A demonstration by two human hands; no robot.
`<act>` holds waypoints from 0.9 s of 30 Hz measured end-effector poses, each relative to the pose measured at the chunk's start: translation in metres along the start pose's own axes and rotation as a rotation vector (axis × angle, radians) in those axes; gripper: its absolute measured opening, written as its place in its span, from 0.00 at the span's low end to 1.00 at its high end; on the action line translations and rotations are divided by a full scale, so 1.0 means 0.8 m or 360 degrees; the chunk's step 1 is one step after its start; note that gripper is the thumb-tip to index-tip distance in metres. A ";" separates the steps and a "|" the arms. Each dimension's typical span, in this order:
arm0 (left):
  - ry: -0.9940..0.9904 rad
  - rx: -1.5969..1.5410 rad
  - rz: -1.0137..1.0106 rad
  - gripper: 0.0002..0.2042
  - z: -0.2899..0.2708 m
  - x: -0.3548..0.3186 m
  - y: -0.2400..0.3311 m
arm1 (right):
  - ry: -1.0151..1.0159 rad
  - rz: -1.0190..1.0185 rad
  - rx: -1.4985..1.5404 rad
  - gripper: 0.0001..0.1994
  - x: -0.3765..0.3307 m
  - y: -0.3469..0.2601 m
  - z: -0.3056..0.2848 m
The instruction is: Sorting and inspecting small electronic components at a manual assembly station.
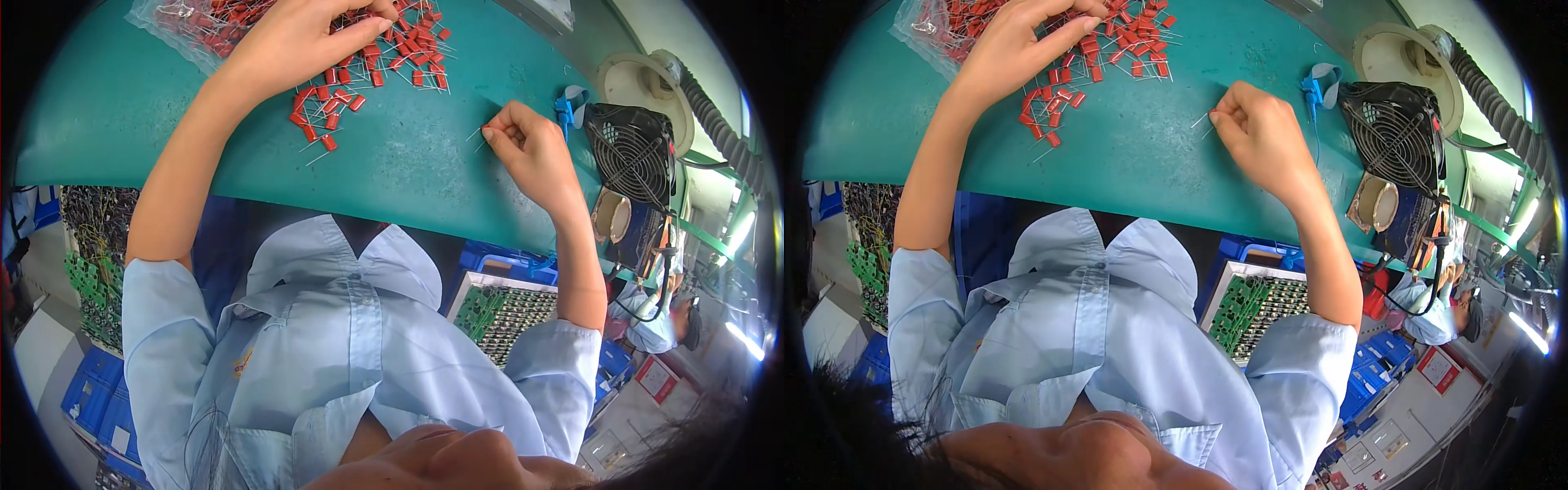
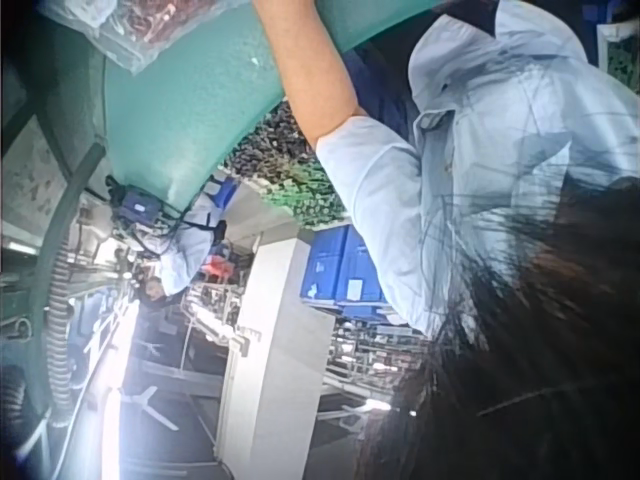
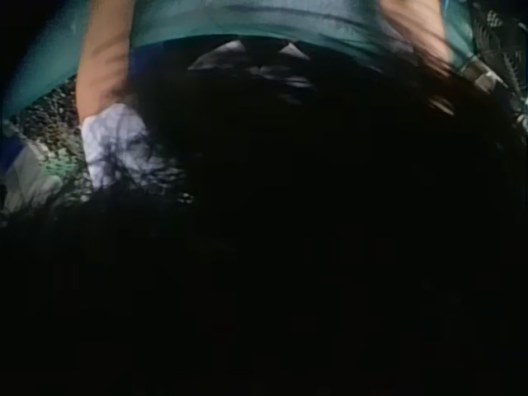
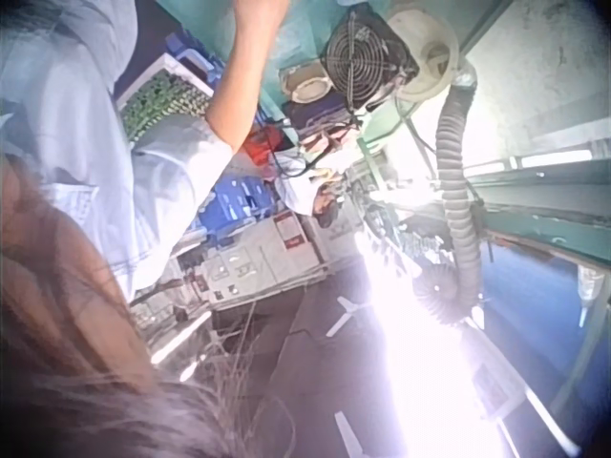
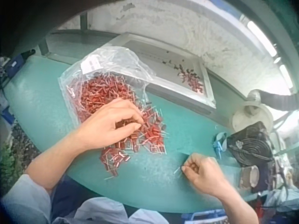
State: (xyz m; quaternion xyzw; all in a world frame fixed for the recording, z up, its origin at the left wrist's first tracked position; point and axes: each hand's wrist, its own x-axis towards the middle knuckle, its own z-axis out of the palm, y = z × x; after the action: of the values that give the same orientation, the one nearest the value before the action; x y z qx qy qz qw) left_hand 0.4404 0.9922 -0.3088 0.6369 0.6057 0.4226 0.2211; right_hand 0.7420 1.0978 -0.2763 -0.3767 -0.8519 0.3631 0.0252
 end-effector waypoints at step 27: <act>0.0163 0.0118 0.0335 0.08 -0.008 0.006 -0.024 | 0.0682 -0.0229 0.0046 0.06 0.118 -0.022 -0.091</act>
State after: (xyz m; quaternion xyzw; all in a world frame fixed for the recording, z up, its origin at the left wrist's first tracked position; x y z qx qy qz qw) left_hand 0.4235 0.9989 -0.3192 0.6823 0.5612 0.4526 0.1206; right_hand 0.6867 1.1958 -0.2331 -0.3832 -0.8464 0.2842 0.2369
